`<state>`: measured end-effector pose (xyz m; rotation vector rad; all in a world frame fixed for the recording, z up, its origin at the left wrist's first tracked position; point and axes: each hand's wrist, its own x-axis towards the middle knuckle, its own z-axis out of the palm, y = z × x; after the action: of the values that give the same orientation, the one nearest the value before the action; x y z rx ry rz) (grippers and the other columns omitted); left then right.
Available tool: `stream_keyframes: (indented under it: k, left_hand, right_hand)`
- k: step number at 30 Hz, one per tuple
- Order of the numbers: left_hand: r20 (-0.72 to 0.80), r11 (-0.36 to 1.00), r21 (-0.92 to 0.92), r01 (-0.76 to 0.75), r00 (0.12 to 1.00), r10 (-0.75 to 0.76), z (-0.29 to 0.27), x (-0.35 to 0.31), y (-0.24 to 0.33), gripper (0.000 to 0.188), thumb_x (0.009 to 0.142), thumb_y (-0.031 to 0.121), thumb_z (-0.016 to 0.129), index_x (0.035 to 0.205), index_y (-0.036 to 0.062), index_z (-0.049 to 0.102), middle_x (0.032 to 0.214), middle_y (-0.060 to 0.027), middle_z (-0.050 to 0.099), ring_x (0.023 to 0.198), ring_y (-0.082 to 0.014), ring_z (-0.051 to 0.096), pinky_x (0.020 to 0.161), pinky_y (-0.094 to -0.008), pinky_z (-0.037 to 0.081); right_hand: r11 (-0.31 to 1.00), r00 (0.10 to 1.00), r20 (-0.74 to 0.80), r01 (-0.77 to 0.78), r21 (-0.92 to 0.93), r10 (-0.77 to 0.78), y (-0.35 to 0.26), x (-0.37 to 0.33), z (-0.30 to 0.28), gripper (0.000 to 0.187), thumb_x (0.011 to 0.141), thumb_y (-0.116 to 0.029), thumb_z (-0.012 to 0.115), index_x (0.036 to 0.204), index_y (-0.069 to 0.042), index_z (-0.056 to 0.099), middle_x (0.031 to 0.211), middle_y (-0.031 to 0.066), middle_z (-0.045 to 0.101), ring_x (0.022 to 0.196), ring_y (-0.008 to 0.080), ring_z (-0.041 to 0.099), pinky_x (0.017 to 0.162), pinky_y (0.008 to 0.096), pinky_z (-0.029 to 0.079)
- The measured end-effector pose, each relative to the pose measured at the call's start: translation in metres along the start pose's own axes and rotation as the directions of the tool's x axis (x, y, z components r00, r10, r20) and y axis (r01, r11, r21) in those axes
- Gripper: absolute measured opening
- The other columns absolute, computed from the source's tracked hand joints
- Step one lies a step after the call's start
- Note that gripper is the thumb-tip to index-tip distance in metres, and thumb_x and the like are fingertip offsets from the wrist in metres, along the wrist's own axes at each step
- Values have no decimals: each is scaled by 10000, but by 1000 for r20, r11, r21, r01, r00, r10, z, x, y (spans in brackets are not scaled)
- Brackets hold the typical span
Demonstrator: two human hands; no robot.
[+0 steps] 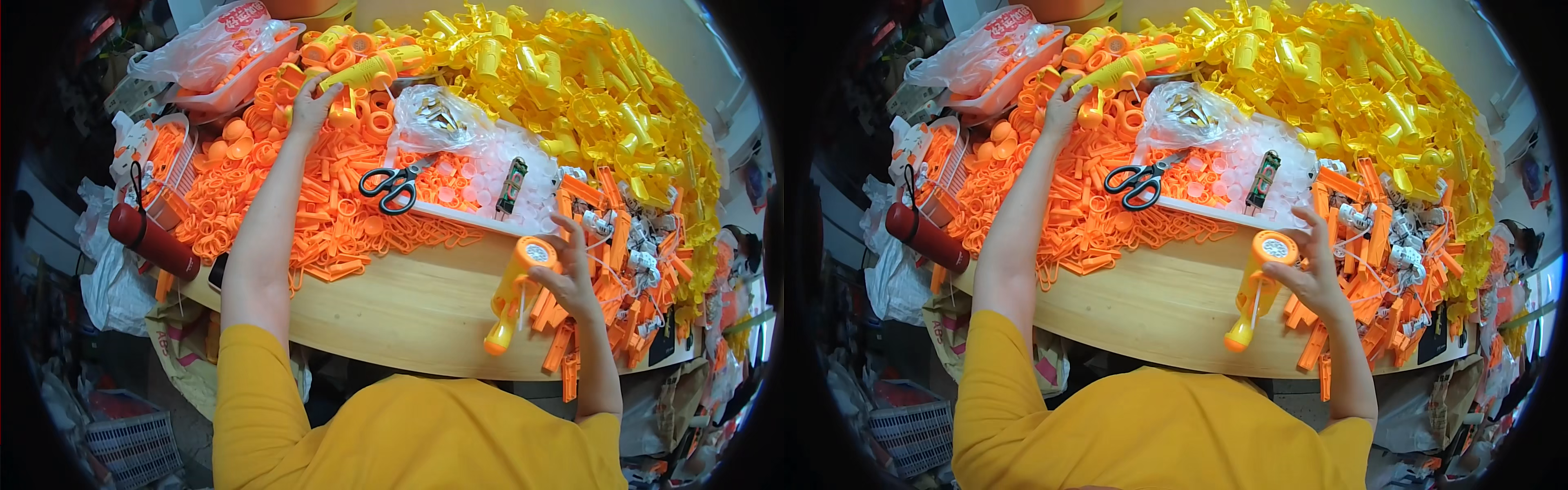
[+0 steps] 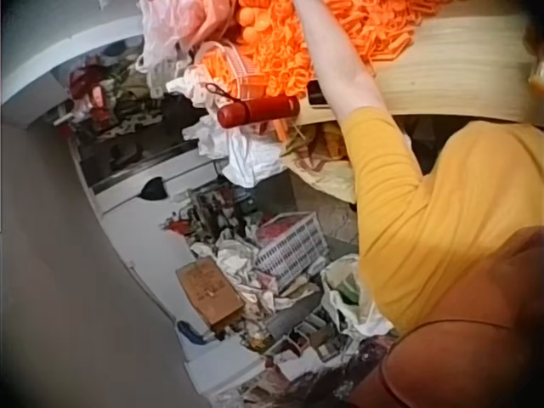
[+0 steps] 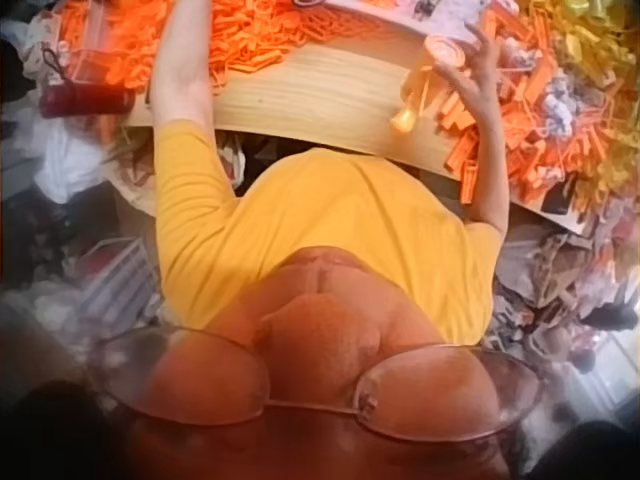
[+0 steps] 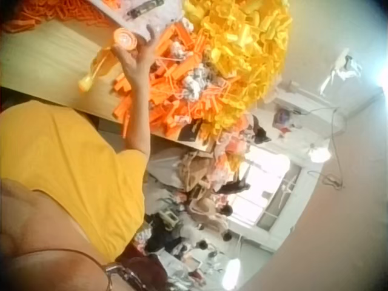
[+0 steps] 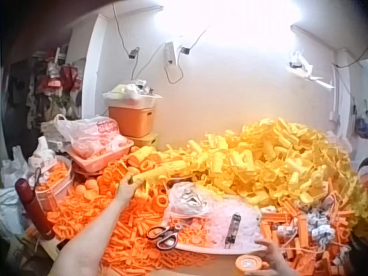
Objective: Assembling plastic toy guns from various components on a workbench.
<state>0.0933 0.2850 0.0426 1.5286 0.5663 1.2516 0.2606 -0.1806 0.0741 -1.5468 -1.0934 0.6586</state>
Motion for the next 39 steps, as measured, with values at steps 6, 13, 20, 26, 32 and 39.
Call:
stream_keyframes:
  k: [6,13,20,26,32,39]
  left_hand:
    - [-11,936,-347,57,998,-65,-29,-34,16,447,848,133,691,1252,51,519,1089,-29,603,972,-91,563,835,-214,441]
    - [485,850,-364,380,857,-176,-49,-128,88,402,863,122,660,1239,63,528,1126,-42,601,1026,-120,579,858,-254,484]
    - [831,854,285,435,331,-447,-30,-217,101,533,715,-12,743,1202,31,530,1151,-72,600,1060,-161,580,926,-321,467]
    - [887,896,376,237,187,-422,16,-233,78,492,764,25,719,1230,55,563,1108,-34,623,1010,-126,589,885,-275,479]
    - [933,910,259,-324,329,-149,32,-260,88,592,686,-27,663,1252,104,551,1290,-126,506,1212,-297,460,1024,-410,375]
    - [985,597,156,-787,168,-35,38,-343,107,550,771,52,570,1300,150,455,1446,-129,327,1382,-367,221,1083,-601,193]
  right_hand:
    - [900,931,349,58,-431,107,-5,20,26,840,755,-124,765,1393,-96,219,1124,163,553,1043,234,567,882,364,463]
    - [618,795,564,332,-713,224,40,47,65,726,642,-307,778,1238,-59,444,1130,208,574,1045,365,561,890,437,426]
    - [505,836,548,462,-729,26,66,46,78,735,594,-322,785,1227,-54,525,1175,147,572,1113,315,507,954,411,373]
    - [574,877,480,401,-714,-16,81,37,75,710,686,-318,755,1283,-52,475,1191,166,573,1125,321,517,962,416,379]
    - [547,867,460,483,-684,-190,74,18,59,706,736,-333,742,1319,-82,432,1231,155,528,1165,322,475,985,417,374]
    - [577,911,396,386,-720,-115,73,-7,22,712,724,-298,751,1316,-82,418,1250,152,488,1159,329,468,998,417,368]
